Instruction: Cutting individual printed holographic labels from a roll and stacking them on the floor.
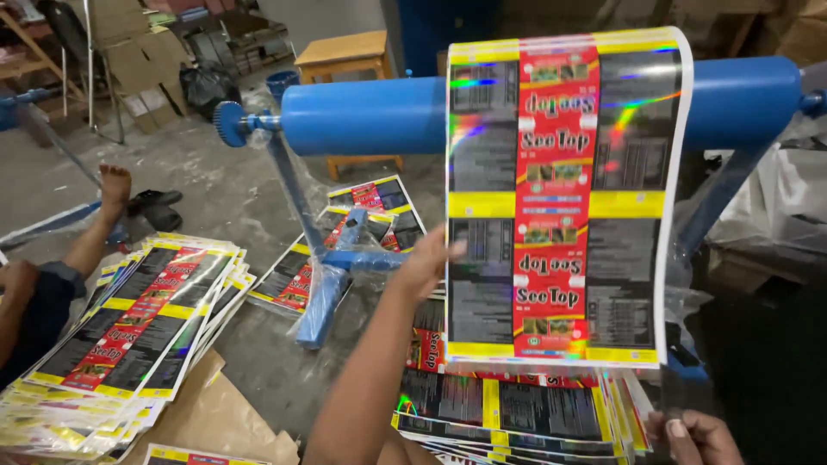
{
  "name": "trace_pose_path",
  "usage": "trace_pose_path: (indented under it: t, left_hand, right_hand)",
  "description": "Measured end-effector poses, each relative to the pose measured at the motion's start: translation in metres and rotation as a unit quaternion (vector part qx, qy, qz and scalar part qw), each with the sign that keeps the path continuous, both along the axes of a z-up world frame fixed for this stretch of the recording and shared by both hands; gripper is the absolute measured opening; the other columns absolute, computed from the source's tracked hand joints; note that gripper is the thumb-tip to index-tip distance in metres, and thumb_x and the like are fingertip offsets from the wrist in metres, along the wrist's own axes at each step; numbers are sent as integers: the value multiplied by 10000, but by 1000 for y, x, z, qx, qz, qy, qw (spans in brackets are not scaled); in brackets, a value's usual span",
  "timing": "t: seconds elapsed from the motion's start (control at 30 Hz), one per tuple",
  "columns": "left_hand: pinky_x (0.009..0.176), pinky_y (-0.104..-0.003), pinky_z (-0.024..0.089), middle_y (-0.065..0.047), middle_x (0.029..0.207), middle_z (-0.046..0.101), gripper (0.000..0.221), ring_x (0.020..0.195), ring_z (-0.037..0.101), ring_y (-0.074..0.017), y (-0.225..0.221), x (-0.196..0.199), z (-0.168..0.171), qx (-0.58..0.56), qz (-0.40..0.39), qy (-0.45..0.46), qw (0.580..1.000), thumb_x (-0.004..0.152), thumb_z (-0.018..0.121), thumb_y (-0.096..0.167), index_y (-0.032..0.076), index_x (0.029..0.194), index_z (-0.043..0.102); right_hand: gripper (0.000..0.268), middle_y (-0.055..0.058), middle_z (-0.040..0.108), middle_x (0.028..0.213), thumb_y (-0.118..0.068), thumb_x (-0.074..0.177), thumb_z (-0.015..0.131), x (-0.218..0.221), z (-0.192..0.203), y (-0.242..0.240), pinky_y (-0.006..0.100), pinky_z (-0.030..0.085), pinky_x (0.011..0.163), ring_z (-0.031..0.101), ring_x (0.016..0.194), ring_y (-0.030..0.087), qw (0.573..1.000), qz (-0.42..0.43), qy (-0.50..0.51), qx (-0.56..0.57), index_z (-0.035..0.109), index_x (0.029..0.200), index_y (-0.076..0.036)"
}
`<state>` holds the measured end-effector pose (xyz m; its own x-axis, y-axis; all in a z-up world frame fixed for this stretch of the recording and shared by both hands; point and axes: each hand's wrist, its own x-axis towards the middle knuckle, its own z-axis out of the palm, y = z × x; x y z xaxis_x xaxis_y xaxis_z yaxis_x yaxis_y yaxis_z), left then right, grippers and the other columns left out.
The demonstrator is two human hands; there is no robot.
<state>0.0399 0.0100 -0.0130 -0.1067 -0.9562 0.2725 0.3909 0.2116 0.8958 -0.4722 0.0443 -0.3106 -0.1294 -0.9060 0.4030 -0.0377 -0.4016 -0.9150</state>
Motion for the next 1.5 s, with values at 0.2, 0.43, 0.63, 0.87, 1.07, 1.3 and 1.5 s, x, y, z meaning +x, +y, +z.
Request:
trace_pose_path:
  t: [0.2,0.43,0.63,0.87,1.07,1.3,1.5]
  left_hand:
    - [854,-384,613,-79,1064,741,338,906,721,-181,-100,12,72,-34,77,52,995,899,768,137,22,1199,665]
    - [643,-315,484,-16,833,704,203,718,574,-89,-109,3,49,-69,296,-88,949,945,758,188,-15,945,756]
    - [649,-278,473,17,817,709,177,710,569,-61,-56,-19,29,-69,301,-76,948,939,720,178,6,955,756]
    - [685,-271,497,31,831,724,182,745,583,-49,3,-39,3,-65,323,-121,936,948,703,187,18,994,752]
    - [644,-310,500,-39,754,721,227,706,570,-63,36,-53,-28,-88,396,-218,888,980,692,194,-25,922,714]
    - [637,-339,500,-122,777,740,203,653,601,-103,85,-72,-20,-32,392,-204,896,956,686,219,25,999,726]
    - [601,-368,485,-153,722,716,241,593,584,-155,102,-79,-32,23,399,-221,890,958,703,250,10,943,714]
  right_hand:
    - [150,105,724,842,-147,828,772,-8,11,-8,291,574,796,720,775,132,971,-3,191,-142,683,911,-59]
    - [224,97,719,913,-127,814,775,71,224,58,307,556,721,727,752,174,965,18,262,-29,774,1020,-39]
    - [214,112,718,975,-112,897,713,148,343,50,319,533,800,708,881,238,928,2,344,-142,736,1101,-48]
    - [130,113,679,941,-62,938,740,228,394,1,413,538,764,658,864,312,840,-27,384,-382,750,1067,-74]
    - [178,108,634,879,-21,878,732,271,411,-20,447,527,754,642,860,321,776,-12,450,-443,745,1050,-63]
    - [255,106,635,922,16,845,693,288,412,-6,441,525,779,643,923,316,740,28,501,-448,721,1089,-54]
    - [349,114,635,975,9,780,665,287,404,4,445,524,825,629,977,327,716,45,557,-419,714,1121,-43]
